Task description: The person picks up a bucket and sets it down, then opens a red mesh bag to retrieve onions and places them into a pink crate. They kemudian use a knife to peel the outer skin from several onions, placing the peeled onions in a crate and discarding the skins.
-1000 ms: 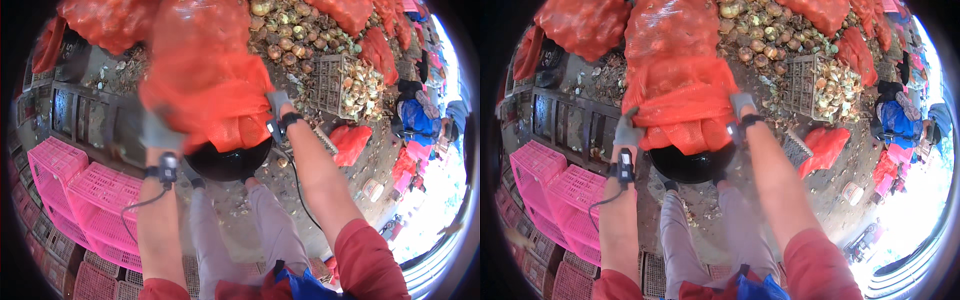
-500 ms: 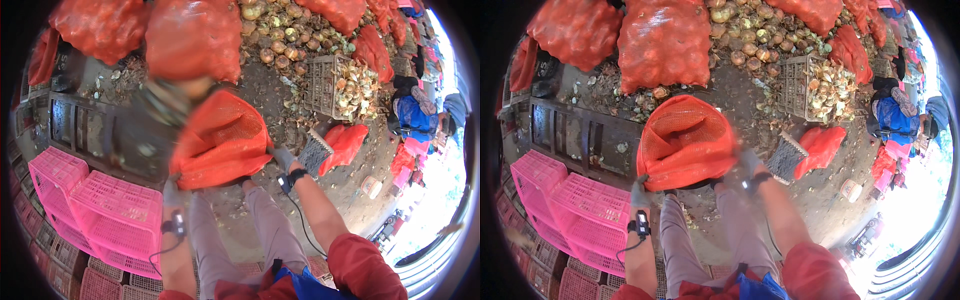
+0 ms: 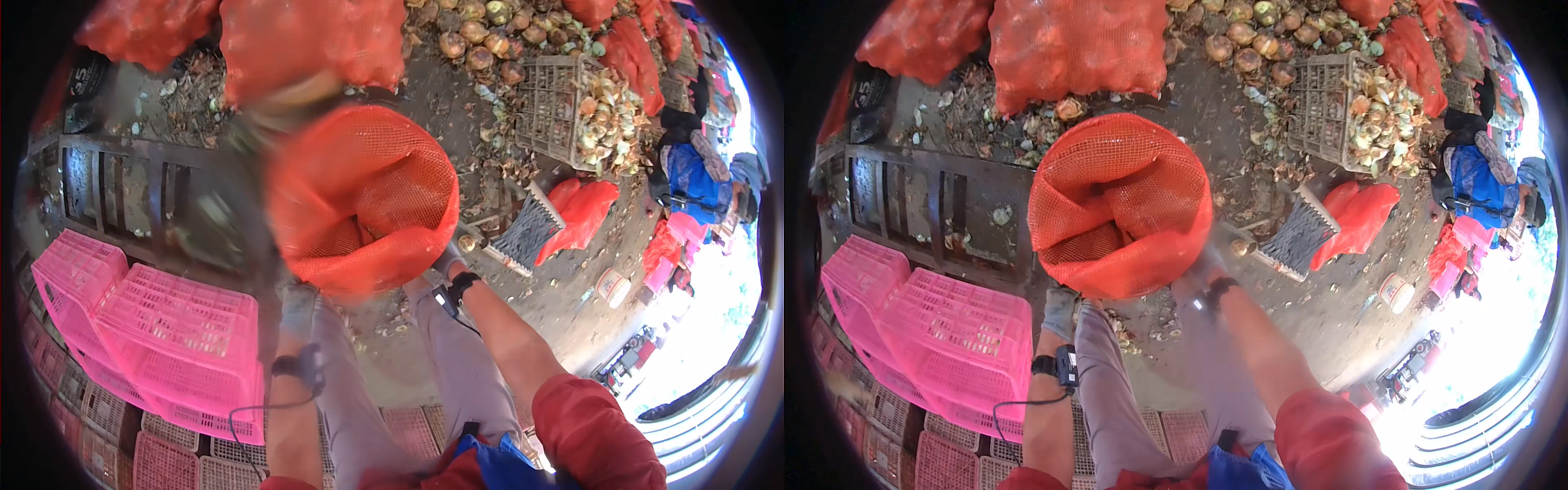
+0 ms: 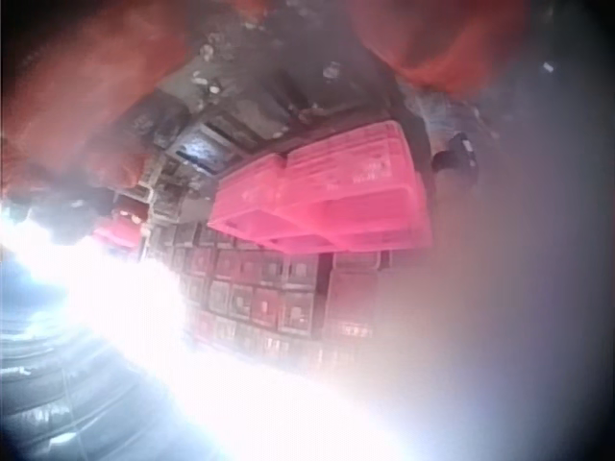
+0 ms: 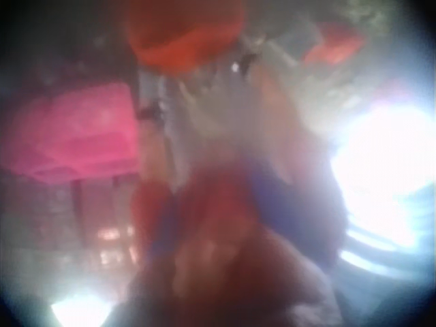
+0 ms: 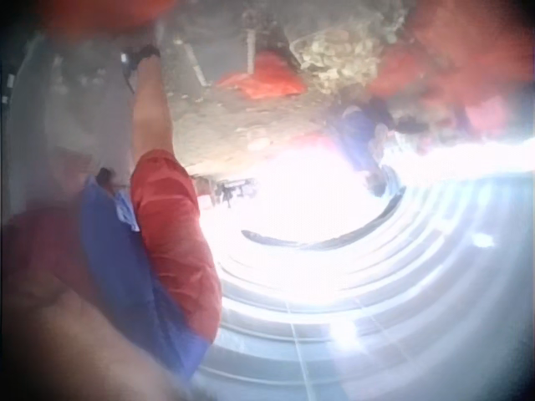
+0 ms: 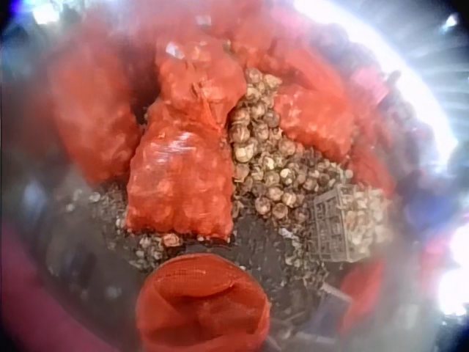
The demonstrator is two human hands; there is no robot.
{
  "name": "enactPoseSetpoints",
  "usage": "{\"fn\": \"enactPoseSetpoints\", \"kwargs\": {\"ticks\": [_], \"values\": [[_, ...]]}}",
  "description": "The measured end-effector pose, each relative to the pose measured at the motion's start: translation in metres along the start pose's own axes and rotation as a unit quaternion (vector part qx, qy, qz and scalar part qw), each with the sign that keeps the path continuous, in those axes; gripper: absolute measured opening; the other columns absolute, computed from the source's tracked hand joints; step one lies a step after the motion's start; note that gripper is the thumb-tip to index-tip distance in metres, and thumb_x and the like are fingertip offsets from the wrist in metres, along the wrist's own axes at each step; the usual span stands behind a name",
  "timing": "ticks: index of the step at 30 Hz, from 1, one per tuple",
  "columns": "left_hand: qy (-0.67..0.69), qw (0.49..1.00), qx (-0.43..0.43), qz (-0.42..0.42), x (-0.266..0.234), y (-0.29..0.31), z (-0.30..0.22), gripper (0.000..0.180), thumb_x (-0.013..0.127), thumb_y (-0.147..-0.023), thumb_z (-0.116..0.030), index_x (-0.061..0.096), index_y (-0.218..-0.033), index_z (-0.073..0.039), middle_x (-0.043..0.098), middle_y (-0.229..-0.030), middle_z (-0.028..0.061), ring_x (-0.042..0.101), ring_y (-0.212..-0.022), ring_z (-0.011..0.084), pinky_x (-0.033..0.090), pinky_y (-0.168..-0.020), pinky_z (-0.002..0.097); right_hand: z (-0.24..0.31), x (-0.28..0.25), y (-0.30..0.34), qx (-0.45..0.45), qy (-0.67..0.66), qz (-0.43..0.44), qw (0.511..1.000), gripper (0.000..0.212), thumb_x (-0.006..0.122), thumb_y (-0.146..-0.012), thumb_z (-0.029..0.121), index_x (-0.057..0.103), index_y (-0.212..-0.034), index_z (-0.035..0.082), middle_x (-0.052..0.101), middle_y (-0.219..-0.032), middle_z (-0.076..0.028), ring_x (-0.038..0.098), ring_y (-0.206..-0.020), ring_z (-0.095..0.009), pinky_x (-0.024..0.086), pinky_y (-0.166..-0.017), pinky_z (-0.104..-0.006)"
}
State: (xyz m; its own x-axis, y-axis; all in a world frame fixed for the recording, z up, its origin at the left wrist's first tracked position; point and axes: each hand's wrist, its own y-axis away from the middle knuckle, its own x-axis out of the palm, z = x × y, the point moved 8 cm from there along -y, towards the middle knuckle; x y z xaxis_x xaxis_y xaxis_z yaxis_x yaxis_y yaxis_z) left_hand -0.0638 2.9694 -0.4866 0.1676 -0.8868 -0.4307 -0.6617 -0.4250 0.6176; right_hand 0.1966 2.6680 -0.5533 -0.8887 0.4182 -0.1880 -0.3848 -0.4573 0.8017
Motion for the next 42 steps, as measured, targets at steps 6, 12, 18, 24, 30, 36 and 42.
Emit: {"fn": "enactPoseSetpoints", "kwargs": {"ticks": [6, 12, 18, 24, 30, 36, 42], "values": [[0.361, 0.891, -0.261, -0.085, 0.007, -0.015, 0.053, 0.021, 0.059, -0.092, -0.013, 0.061, -0.113, -0.008, 0.065, -0.099, 0.0048, 0.063, -0.083, 0.0185, 0.051, -0.069, 0.0347, -0.015, -0.019, -0.051, 0.095, -0.095, -0.047, 0.99, 0.042, 0.055, -0.099, 0.021, 0.052, -0.137, 0.007, 0.055, -0.136, -0.009, 0.053, -0.121, -0.02, 0.045, -0.101, -0.0352], [0.409, 0.868, -0.265, -0.092, -0.006, -0.076, 0.063, 0.028, 0.059, -0.093, -0.013, 0.059, -0.12, -0.009, 0.065, -0.105, 0.0044, 0.062, -0.086, 0.0165, 0.051, -0.069, 0.0328, -0.032, -0.051, -0.086, 0.089, -0.079, -0.092, 0.989, 0.038, 0.052, -0.099, 0.017, 0.054, -0.135, 0.004, 0.057, -0.133, -0.011, 0.055, -0.12, -0.019, 0.047, -0.098, -0.036], [0.46, 0.843, -0.257, -0.104, -0.107, -0.045, 0.037, 0.035, 0.059, -0.093, -0.013, 0.057, -0.128, -0.009, 0.064, -0.112, 0.004, 0.062, -0.09, 0.0144, 0.051, -0.068, 0.0309, -0.007, -0.141, -0.013, 0.008, -0.016, -0.226, 0.974, 0.036, 0.05, -0.099, 0.012, 0.056, -0.132, 0.002, 0.058, -0.131, -0.013, 0.057, -0.118, -0.019, 0.049, -0.095, -0.0368], [0.544, 0.831, -0.099, -0.059, -0.212, -0.003, -0.136, 0.047, 0.061, -0.093, -0.016, 0.05, -0.137, -0.002, 0.062, -0.121, 0.0064, 0.062, -0.103, 0.0158, 0.051, -0.081, 0.0315, 0.246, -0.132, 0.078, -0.063, -0.073, -0.149, 0.984, 0.038, 0.047, -0.1, 0.011, 0.054, -0.135, -0.001, 0.061, -0.128, -0.012, 0.06, -0.114, -0.018, 0.047, -0.099, -0.0321], [0.501, 0.809, -0.191, -0.24, -0.219, 0.085, -0.076, 0.059, 0.066, -0.091, -0.021, 0.044, -0.141, 0.003, 0.059, -0.128, 0.01, 0.058, -0.115, 0.0189, 0.044, -0.101, 0.0332, 0.282, 0.017, -0.047, -0.127, 0.312, 0.081, 0.938, 0.043, 0.051, -0.093, 0.019, 0.055, -0.131, -0.002, 0.062, -0.124, -0.026, 0.061, -0.116, -0.037, 0.047, -0.101, -0.0407], [0.329, 0.715, -0.294, -0.542, -0.284, 0.184, 0.056, 0.059, 0.067, -0.087, -0.006, 0.046, -0.142, 0.0, 0.058, -0.131, 0.0111, 0.057, -0.114, 0.0235, 0.044, -0.1, 0.0338, 0.282, -0.022, -0.142, -0.111, 0.481, -0.025, 0.87, 0.052, 0.053, -0.091, 0.029, 0.05, -0.132, -0.003, 0.058, -0.118, -0.036, 0.057, -0.112, -0.048, 0.046, -0.099, -0.0509], [0.405, 0.751, -0.347, -0.39, -0.289, 0.194, 0.159, 0.057, 0.063, -0.082, 0.003, 0.047, -0.136, -0.004, 0.063, -0.117, 0.0081, 0.062, -0.102, 0.0208, 0.051, -0.092, 0.0342, 0.318, 0.02, -0.013, -0.177, 0.326, -0.001, 0.928, 0.038, 0.054, -0.093, 0.01, 0.057, -0.128, -0.002, 0.059, -0.13, -0.023, 0.057, -0.123, -0.034, 0.042, -0.107, -0.0384]]}}
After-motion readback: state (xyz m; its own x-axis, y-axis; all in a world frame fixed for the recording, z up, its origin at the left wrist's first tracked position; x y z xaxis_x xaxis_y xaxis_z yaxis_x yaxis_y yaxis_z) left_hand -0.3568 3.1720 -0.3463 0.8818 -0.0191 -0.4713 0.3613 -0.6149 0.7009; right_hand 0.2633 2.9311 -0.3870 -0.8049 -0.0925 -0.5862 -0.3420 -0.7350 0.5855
